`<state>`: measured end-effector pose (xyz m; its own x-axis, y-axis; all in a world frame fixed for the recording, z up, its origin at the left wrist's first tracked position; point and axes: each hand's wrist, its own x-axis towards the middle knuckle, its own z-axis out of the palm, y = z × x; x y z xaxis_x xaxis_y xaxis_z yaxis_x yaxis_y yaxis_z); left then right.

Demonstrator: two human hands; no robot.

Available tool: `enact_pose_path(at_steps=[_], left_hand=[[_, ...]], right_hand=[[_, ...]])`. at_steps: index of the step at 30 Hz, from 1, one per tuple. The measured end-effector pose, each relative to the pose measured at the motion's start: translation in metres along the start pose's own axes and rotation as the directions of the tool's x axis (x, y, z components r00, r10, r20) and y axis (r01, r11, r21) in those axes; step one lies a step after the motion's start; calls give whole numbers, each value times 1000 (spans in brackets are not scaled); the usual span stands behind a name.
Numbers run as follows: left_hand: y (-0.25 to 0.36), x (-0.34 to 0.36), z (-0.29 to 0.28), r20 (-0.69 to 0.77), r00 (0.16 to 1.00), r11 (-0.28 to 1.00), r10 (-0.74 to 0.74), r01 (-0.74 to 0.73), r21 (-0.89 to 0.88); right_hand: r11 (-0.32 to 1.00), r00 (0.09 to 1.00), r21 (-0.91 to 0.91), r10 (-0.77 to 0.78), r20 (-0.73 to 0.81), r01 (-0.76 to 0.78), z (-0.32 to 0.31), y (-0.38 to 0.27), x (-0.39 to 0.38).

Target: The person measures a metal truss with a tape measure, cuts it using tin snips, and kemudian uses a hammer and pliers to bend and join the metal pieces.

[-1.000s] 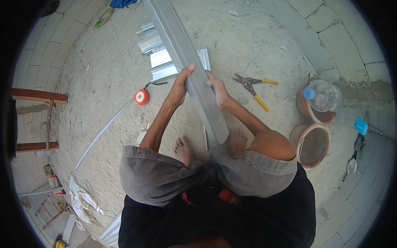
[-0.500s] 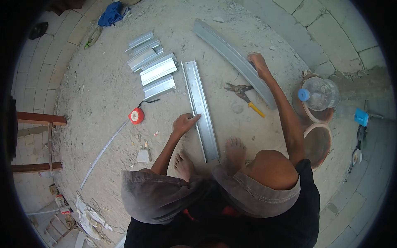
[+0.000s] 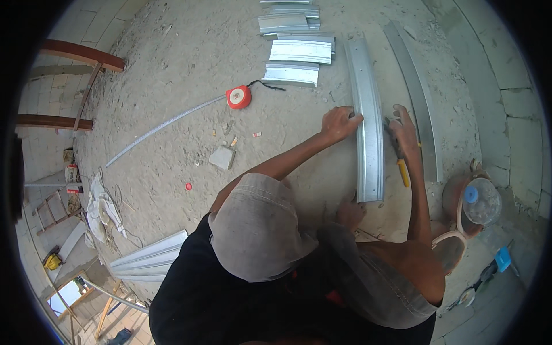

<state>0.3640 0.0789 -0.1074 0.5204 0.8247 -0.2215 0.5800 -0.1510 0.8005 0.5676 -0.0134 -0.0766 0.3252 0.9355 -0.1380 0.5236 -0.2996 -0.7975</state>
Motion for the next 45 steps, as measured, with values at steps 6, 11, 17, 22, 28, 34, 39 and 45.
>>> enact_pose_path(at_steps=[6,11,17,22,28,34,39,45], left_hand=[[5,12,9,237,960,988,147,-132,-80],[-73,-38,-84,-280,957,995,78,-56,87],[-154,-40,-206,-452,871,805,191,125,580],[-217,-35,-237,-251,961,745,115,83,661],[-208,-23,-227,-163,928,778,335,-174,604],[-129,-127,-245,45,803,712,594,-550,437],[-116,-170,-175,-84,714,640,695,-561,526],[-130,-215,-144,-414,667,716,620,-264,647]], right_hand=[[870,963,-493,-114,-242,-21,-77,-37,-13],[970,991,-207,118,-62,-128,-41,-133,-66],[888,856,297,175,486,-350,26,-76,-91],[929,641,162,97,762,-333,52,-159,-82],[1000,613,-7,-5,790,18,61,-225,-77],[970,758,239,-128,640,-38,164,-227,16],[763,152,-101,254,955,-638,259,-209,30],[858,-202,-275,205,958,-434,317,-175,-5]])
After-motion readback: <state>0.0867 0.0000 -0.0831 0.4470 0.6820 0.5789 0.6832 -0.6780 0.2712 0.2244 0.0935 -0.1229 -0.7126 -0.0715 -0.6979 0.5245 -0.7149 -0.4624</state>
